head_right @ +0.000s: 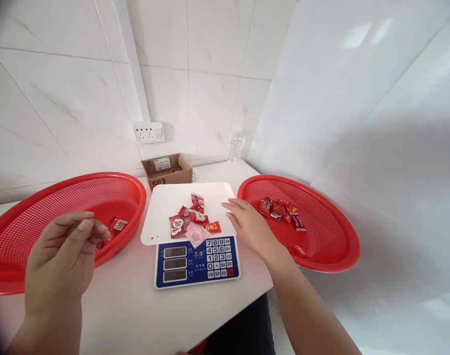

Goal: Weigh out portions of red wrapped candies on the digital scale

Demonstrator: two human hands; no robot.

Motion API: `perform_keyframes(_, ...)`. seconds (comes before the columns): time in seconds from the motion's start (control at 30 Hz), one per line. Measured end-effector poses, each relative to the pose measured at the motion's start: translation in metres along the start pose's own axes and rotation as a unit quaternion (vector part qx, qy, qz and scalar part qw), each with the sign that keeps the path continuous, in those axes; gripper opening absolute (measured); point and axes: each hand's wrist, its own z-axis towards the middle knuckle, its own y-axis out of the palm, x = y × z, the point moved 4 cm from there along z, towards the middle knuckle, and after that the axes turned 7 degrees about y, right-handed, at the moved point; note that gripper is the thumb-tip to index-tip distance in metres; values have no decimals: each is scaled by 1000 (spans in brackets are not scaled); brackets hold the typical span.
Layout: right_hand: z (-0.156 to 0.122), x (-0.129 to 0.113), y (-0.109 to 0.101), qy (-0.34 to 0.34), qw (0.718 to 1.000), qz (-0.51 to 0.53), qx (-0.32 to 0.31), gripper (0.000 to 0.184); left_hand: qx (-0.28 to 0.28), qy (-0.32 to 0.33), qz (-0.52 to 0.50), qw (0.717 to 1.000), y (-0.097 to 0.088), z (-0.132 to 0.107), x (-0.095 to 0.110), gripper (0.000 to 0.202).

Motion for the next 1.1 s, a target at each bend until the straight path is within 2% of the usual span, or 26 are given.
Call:
perform_keyframes(0.1,27,-28,14,-72,996,-31,-34,41,6,-2,12,1000,-1,-1,1,5)
perform_keyframes(0.23,57,-53,37,-152,978,-98,-99,59,10,9,13,1000,-2,0,4,7)
perform_keyframes(0.33,70,-60,49,-174,967,-130,-135,53,17,13,6,1000,-3,0,5,9)
perform_keyframes(0.43,75,-59,53,-165,964,-141,-155,39,21,14,0,1000,-4,0,5,11)
perform_keyframes(0.57,78,-52,46,-138,969,-146,-143,35,13,12,-4,1000,-6,1,3,12)
perform_keyframes(0.73,72,-38,31,-57,982,-136,-118,14,9,9,4,1000,-6,1,0,11)
perform_keyframes(0.83,64,-33,26,-6,988,-120,-102,19,10,10,13,1000,-6,1,-1,11)
perform_keyframes(0.93,56,-32,29,14,991,-93,-93,22,6,10,21,1000,-6,1,-3,13)
perform_keyframes(1.1,45,-30,40,-28,991,-34,-124,42,9,-3,30,1000,-7,1,-5,17)
